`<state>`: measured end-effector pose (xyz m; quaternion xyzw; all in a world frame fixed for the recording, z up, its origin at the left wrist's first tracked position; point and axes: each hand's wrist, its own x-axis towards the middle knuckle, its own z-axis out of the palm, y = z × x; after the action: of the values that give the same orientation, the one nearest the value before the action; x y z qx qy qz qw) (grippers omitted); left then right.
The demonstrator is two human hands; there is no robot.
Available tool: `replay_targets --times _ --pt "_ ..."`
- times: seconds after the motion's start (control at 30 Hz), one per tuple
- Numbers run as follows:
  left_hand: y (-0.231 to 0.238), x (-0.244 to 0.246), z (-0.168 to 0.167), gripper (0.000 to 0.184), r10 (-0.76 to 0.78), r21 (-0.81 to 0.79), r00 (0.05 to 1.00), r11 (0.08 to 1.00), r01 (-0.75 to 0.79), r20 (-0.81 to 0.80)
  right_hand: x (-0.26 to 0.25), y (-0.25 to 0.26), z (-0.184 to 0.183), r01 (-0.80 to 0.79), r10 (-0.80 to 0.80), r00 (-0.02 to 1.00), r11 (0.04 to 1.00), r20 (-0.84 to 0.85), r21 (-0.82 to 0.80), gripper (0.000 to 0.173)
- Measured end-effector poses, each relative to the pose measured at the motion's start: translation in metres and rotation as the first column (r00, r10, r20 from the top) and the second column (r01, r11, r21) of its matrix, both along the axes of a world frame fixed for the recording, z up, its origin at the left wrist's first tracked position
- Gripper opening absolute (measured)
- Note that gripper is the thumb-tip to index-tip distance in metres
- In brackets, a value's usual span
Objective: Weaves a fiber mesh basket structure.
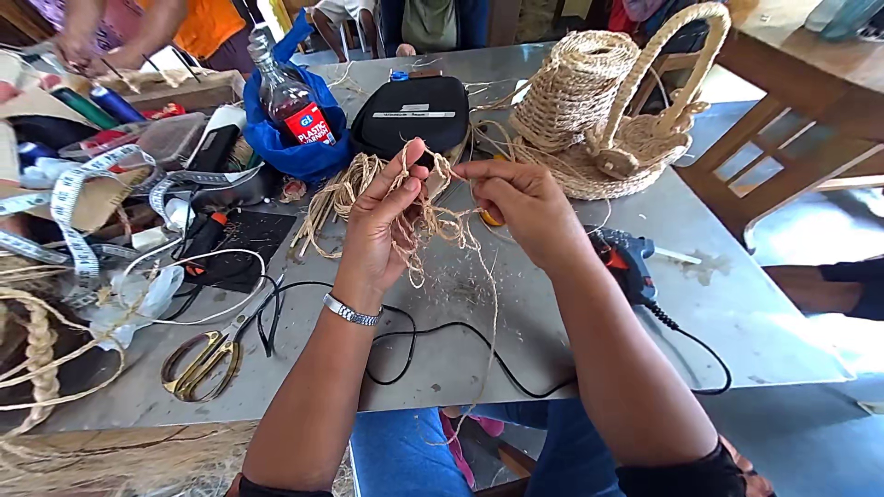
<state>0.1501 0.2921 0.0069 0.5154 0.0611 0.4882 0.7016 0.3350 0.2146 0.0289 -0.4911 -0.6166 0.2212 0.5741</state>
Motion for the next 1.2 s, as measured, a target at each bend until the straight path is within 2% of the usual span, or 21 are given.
replay_targets --times 0.17,0.33,0.43,0.57,0.7,0.83,1.07,1.2 --pt "-0.0012 -0.0008 0.0009 0.034 -0.013 -0.010 1.000 1.000 0.013 0.006 0.0014 0.0010 -0.0006 0.023 -0.024 0.997 1.000 0.073 0.010 0.020" --pt "-0.0036 -0.0029 0.0037 0.031 -0.058 -0.030 0.998 0.998 0.058 0.010 0.0021 -0.0009 0.0002 0.057 -0.052 0.990 0.998 0.132 -0.032 0.015" --pt "-0.0020 -0.0009 0.0010 0.033 -0.058 0.005 0.998 0.998 0.058 -0.015 -0.0006 -0.0043 0.0044 0.032 -0.027 0.999 0.993 0.043 -0.116 0.012" --pt "-0.0021 0.0001 -0.0001 0.035 -0.025 0.056 0.998 0.998 0.028 -0.054 0.0001 -0.0057 0.0070 -0.035 0.024 0.996 0.990 -0.080 -0.140 0.013" --pt "-0.0030 0.0008 0.0005 0.037 -0.004 0.079 0.998 0.997 0.009 -0.056 0.0017 -0.0040 0.0048 0.004 -0.010 0.996 0.997 -0.083 -0.073 0.017" --pt "-0.0022 -0.0001 0.0008 0.036 0.023 0.076 0.999 0.997 -0.021 -0.036 0.0023 -0.0035 0.0034 -0.038 0.036 0.997 0.999 -0.069 -0.020 0.015" --pt "-0.0033 -0.0007 0.0015 0.036 0.049 0.086 0.999 0.995 -0.047 -0.024 0.0047 -0.0057 0.0057 -0.074 0.067 0.992 0.995 -0.102 -0.062 0.018" --pt "-0.0036 -0.0008 0.0016 0.035 0.044 0.104 0.999 0.994 -0.040 -0.027 0.0005 -0.0062 0.0083 -0.134 0.110 0.973 0.985 -0.204 -0.108 0.032"
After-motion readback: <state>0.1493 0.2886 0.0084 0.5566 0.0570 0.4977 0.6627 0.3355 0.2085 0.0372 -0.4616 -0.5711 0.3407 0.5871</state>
